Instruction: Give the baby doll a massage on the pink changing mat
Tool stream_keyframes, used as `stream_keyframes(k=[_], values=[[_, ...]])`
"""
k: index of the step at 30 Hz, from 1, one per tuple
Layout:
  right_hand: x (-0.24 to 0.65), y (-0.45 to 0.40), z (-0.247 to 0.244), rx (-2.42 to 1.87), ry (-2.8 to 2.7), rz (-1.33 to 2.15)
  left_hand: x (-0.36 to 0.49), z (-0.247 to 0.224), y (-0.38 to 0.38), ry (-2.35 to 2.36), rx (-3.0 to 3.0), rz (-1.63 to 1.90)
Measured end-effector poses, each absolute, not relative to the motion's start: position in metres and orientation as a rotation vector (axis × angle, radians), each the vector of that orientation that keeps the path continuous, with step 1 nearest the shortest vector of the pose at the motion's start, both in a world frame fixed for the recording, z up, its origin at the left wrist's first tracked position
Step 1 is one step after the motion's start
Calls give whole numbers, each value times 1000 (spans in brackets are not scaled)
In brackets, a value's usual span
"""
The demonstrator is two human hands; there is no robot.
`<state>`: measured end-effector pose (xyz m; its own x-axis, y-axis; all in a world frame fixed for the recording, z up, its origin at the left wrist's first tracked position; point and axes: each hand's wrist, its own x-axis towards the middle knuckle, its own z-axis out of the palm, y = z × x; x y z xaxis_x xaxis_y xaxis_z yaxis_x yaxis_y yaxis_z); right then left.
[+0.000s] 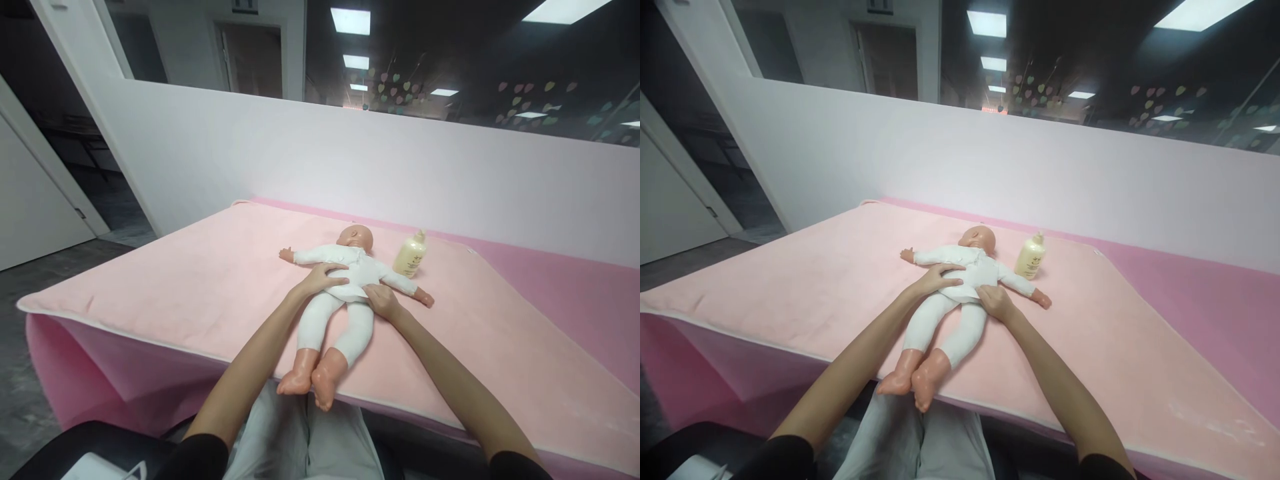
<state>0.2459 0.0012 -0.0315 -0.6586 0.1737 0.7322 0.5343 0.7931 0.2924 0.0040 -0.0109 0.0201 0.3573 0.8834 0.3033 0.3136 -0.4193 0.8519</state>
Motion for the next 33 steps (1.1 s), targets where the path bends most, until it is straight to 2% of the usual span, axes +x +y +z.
stream_keyframes(k=[10,18,21,27,33], values=[[243,-8,-33,-419,-2219,-649,1,28,-17,1043,1906,924],[232,-15,-22,-514,-2141,-637,7,16,-10,1236,2086,1084],[229,-19,-18,-634,-2142,-432,7,10,-4,1180,1938,1153],[219,-23,-15,-866,-1767,302,4,7,-1,1119,1811,1151],[222,-8,-20,-1067,-1370,551,4,6,-1,1106,1781,1152]])
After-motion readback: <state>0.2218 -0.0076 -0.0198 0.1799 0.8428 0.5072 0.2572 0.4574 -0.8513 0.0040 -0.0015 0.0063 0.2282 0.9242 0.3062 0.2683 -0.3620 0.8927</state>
